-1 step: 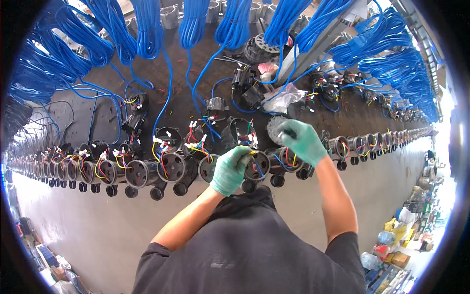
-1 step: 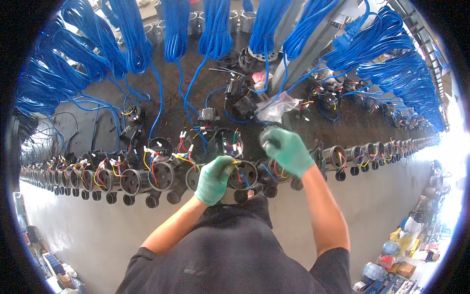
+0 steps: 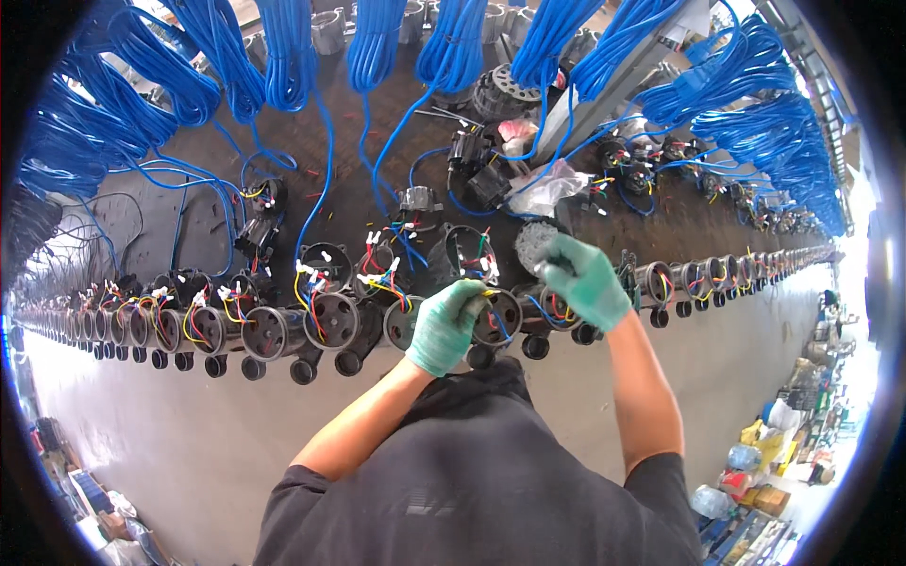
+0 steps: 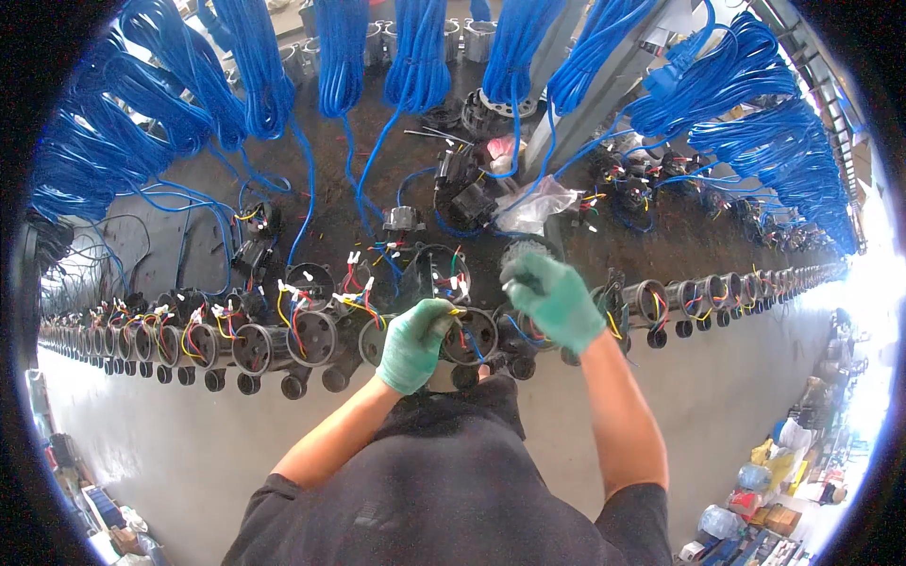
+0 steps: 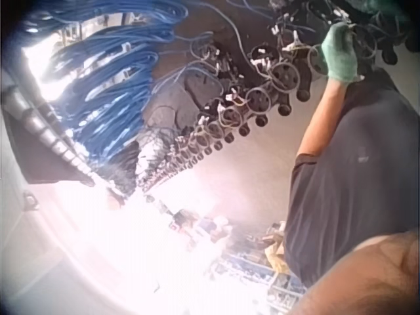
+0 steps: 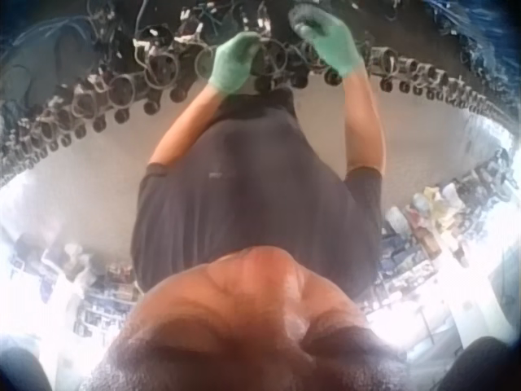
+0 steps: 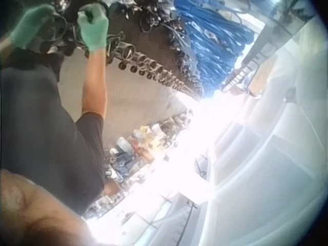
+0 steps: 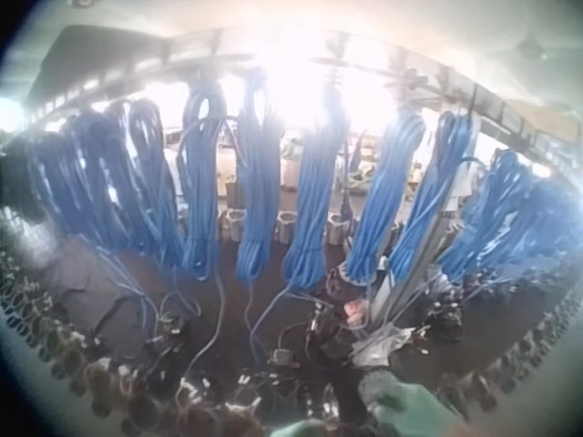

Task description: The person wires internal components of electric pumps by hand, pulling blue cables through the housing and connecting wires to terminals.

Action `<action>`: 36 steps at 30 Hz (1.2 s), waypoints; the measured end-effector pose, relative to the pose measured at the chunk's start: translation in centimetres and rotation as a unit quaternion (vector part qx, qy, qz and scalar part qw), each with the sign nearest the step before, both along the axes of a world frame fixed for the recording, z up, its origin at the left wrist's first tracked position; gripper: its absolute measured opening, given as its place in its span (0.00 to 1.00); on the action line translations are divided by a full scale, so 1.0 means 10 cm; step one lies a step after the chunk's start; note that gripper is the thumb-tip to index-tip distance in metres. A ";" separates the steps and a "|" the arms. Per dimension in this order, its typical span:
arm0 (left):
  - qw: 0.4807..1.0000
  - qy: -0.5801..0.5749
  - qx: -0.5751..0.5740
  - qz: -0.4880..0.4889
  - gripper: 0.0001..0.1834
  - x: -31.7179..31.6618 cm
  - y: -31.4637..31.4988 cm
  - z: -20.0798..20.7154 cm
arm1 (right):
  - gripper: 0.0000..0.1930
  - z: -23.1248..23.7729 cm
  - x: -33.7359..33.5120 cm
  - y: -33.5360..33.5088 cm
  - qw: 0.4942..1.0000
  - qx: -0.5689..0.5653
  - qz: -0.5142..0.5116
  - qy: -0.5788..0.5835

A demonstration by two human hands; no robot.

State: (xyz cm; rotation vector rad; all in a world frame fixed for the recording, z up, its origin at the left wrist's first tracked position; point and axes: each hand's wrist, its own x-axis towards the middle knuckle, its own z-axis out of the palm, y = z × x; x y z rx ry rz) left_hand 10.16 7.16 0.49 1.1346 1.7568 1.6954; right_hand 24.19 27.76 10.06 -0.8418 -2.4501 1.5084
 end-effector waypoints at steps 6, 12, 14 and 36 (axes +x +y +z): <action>1.000 -0.001 0.016 -0.013 0.09 0.00 0.03 0.00 | 0.09 -0.29 0.14 -0.63 0.935 -0.284 -0.118 0.178; 1.000 -0.010 0.010 -0.012 0.10 -0.02 0.02 -0.04 | 0.14 -0.29 0.14 -0.85 0.968 -0.148 -0.137 0.148; 1.000 -0.010 0.009 -0.016 0.09 -0.02 0.02 0.00 | 0.11 -0.24 0.05 -0.94 0.981 0.028 -0.144 0.129; 0.999 0.027 0.024 -0.026 0.11 -0.01 0.02 -0.04 | 0.10 -0.25 -0.10 -0.85 0.973 0.223 -0.006 0.062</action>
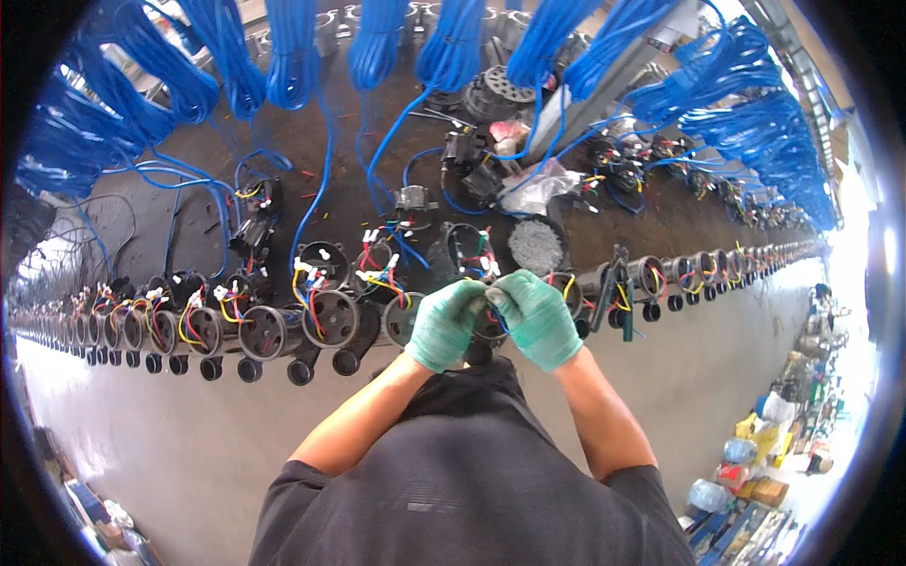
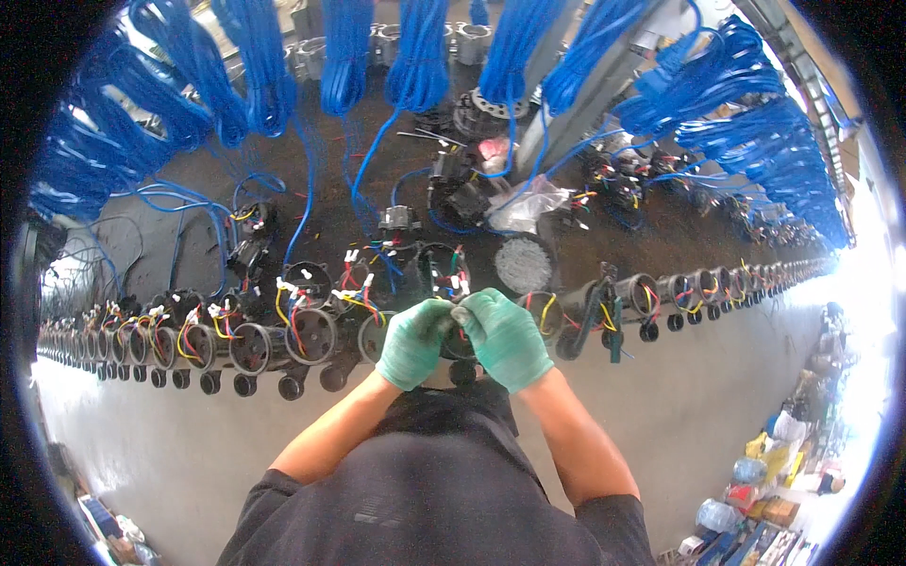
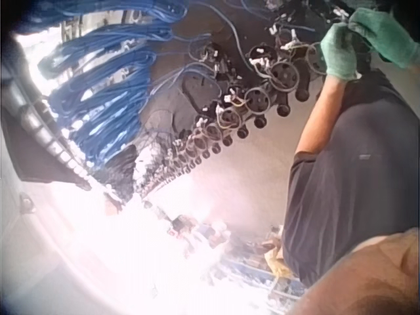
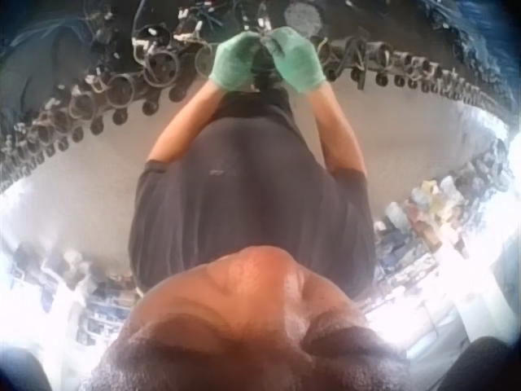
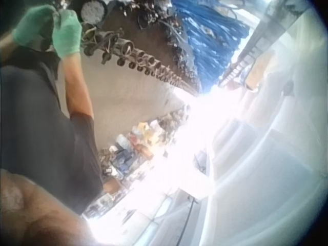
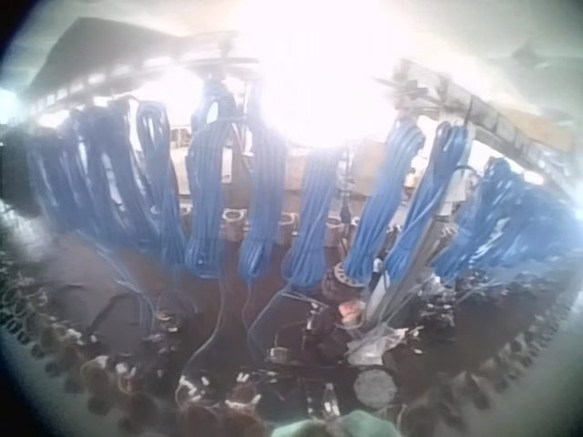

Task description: The person wires internal components of electric pumps by hand, pulling blue cables through the housing and connecting wires to terminals.

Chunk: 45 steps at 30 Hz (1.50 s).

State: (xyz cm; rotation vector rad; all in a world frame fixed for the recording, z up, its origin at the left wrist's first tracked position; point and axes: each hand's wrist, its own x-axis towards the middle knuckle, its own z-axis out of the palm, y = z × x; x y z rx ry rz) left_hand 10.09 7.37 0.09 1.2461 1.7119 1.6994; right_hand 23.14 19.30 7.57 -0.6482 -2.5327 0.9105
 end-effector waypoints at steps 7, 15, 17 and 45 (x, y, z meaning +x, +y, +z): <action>0.999 -0.027 -0.017 -0.016 0.07 -0.04 -0.05 -0.08 | 0.15 0.28 0.44 0.29 0.972 0.111 -0.207 0.017; 1.000 -0.029 0.003 -0.011 0.06 -0.02 0.00 0.01 | 0.54 -0.15 1.16 0.79 0.902 0.064 -0.311 -0.293; 0.999 -0.040 0.013 -0.008 0.05 -0.02 -0.01 -0.04 | 0.60 -0.27 1.28 0.93 0.926 0.007 -0.301 -0.227; 0.991 -0.123 -0.012 -0.046 0.09 -0.10 -0.08 -0.01 | 0.42 0.15 0.34 -0.21 0.994 0.060 -0.013 -0.091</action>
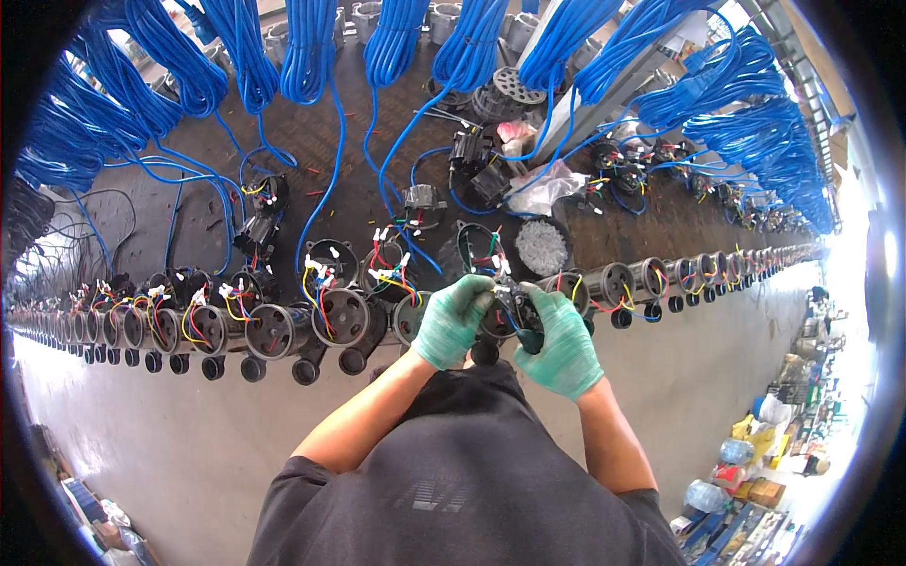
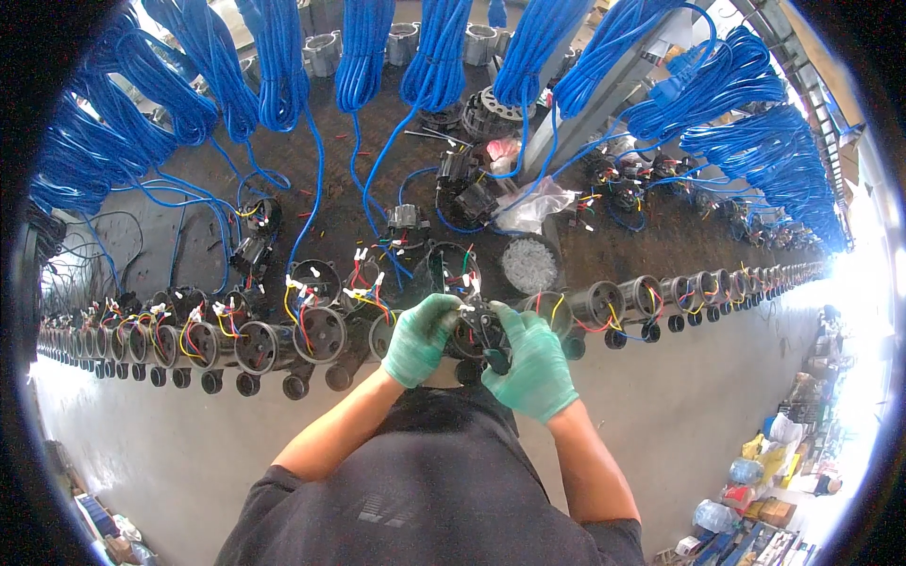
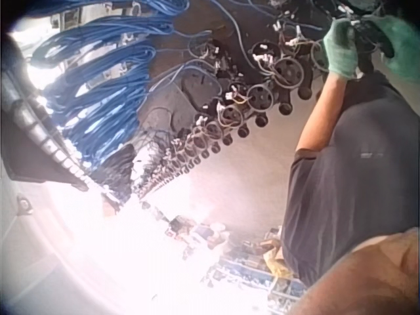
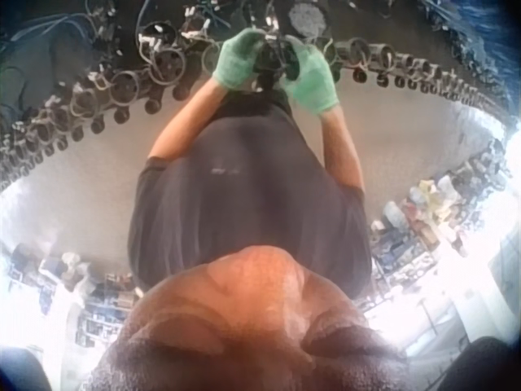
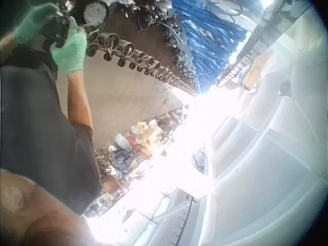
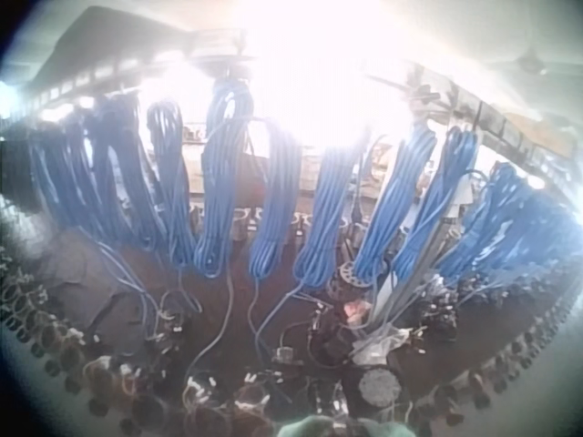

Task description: The person wires internal components of electric pumps by hand, pulling blue cables through the housing and connecting wires to terminals.

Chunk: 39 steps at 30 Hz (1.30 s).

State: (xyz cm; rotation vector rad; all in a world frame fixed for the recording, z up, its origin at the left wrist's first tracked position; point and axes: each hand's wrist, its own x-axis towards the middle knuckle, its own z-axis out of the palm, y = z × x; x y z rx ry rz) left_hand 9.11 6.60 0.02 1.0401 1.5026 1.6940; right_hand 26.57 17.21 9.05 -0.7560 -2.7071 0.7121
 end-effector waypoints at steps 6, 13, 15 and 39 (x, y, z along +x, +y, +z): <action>1.000 -0.028 0.007 0.002 0.09 0.01 0.00 -0.02 | 0.42 0.00 -0.07 0.01 0.997 -0.009 0.001 -0.070; 1.000 -0.020 0.007 0.006 0.08 0.00 0.00 0.00 | 0.39 -0.15 -0.08 0.02 0.999 -0.038 0.017 -0.026; 1.000 -0.013 0.007 0.007 0.08 0.01 0.00 0.01 | 0.37 -0.18 -0.07 0.00 0.998 -0.068 0.010 0.001; 0.998 -0.029 0.020 -0.050 0.07 0.03 -0.03 0.00 | 0.43 0.28 0.39 0.79 0.976 0.059 -0.211 -0.003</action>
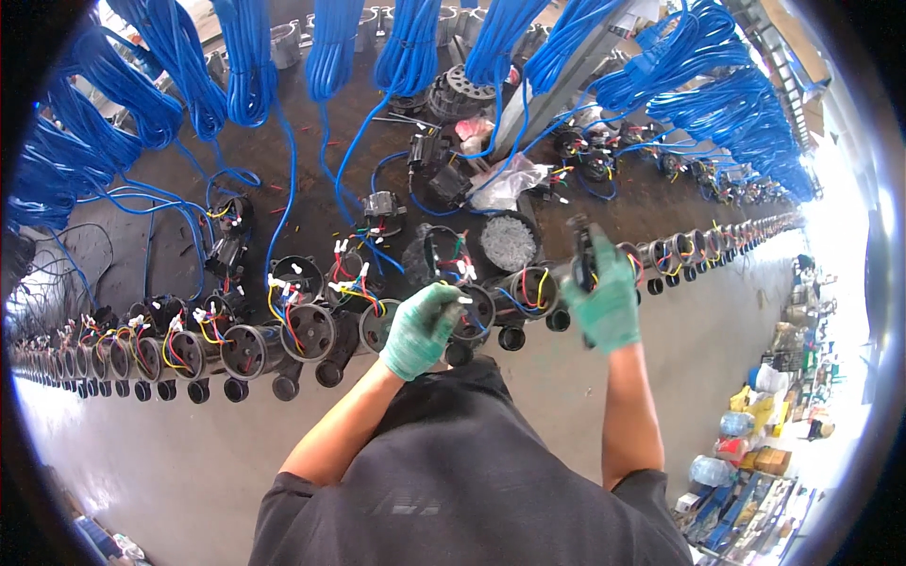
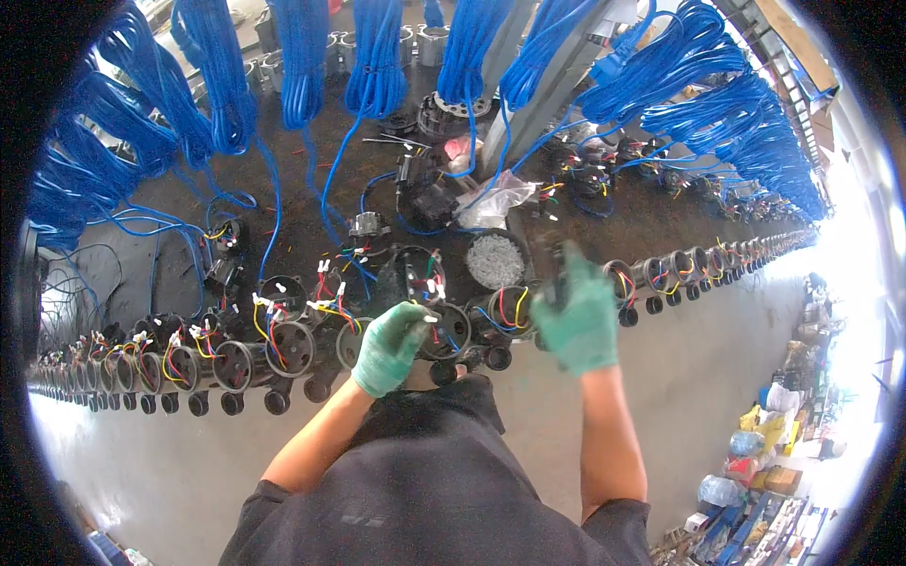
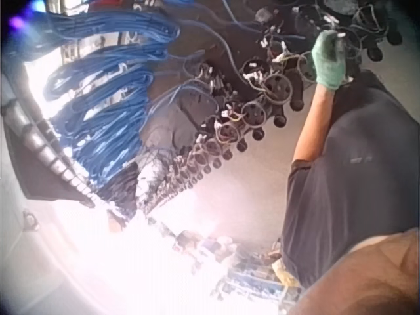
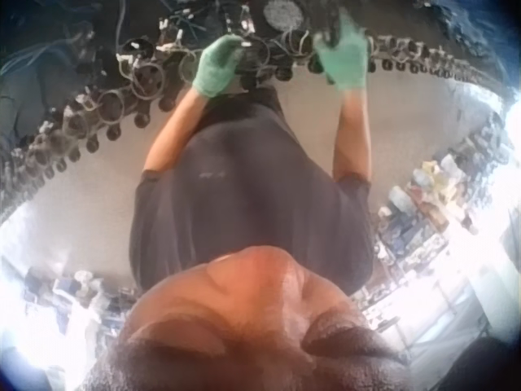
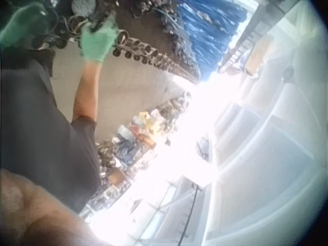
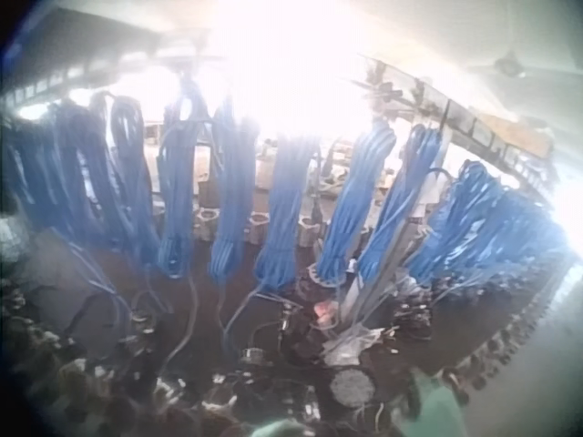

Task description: The person wires internal components of electric pumps by hand, pulling blue cables through the housing and connecting wires to terminals.

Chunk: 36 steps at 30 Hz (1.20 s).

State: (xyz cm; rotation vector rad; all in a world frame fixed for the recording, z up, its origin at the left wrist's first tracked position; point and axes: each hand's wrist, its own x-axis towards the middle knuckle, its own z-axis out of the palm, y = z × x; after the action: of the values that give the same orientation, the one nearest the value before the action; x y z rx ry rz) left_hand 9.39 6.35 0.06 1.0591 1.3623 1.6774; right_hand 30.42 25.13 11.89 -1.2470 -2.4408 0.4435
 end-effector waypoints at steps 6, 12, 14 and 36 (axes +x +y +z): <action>0.999 -0.024 -0.002 -0.022 0.08 0.01 0.05 0.06 | 0.41 -0.75 0.45 0.75 0.975 0.006 -0.127 -0.181; 0.999 -0.035 -0.022 -0.013 0.08 0.05 0.02 0.05 | 0.28 -0.82 0.45 0.62 0.965 0.175 -0.068 -0.182; 0.999 0.001 -0.032 0.003 0.07 0.06 0.02 0.07 | 0.24 -0.39 0.09 0.28 0.994 0.073 -0.014 -0.081; 0.994 0.068 -0.057 0.067 0.11 0.04 0.08 0.09 | 0.05 -0.37 -0.68 -0.73 0.971 0.006 0.240 -0.002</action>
State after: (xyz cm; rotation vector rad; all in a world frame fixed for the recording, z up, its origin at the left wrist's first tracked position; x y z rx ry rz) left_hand 9.84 7.18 0.92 1.0516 1.6285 1.6252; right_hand 23.65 17.83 8.19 -0.6375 -2.7354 0.5478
